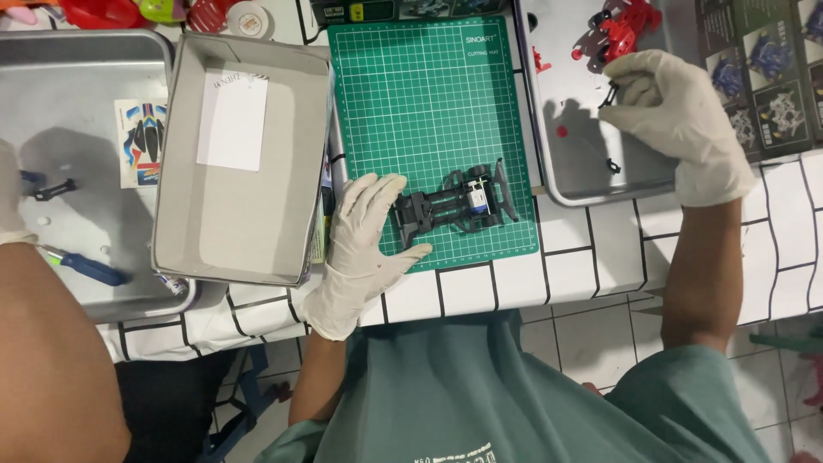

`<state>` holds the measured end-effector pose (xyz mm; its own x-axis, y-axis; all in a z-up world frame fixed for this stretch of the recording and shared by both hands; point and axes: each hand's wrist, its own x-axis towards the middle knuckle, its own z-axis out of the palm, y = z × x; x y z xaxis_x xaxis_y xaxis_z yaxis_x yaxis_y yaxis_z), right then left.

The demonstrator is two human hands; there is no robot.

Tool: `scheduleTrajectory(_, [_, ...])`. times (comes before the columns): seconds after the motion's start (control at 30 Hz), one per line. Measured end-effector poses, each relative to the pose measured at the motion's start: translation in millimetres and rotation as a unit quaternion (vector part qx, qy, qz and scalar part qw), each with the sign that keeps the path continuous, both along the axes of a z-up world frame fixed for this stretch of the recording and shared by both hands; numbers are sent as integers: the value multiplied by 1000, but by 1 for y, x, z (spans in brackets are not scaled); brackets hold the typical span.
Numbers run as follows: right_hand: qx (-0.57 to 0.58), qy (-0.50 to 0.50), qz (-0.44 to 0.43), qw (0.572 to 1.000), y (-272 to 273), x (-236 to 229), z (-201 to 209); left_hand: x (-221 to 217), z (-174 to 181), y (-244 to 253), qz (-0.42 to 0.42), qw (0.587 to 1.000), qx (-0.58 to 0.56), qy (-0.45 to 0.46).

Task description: The person assembles a red and black model vehicle on a green cutting mat. They attach a black chassis to a red body, insert small red wheels, and use a blue screwdriver to tighten the components.

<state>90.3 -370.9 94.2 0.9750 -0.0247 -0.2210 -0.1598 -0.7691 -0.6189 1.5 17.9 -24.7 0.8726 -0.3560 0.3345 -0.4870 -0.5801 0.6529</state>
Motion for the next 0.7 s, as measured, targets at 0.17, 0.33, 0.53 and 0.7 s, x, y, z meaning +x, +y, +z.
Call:
scheduleTrajectory(0.17, [64,-26,170,983,109,-33,25,2,-7,-3,7,999,-43,23])
scheduleTrajectory(0.33, [46,6,323,945,150,-40,-20,1,-8,-2,9,998,-59,34])
scheduleTrajectory(0.53, [-16,38,323,945,157,-35,-22,1,-8,-3,8,997,-51,57])
scheduleTrajectory(0.7, [16,62,305,950,152,-34,-21,2,-11,-6,15,998,-38,49])
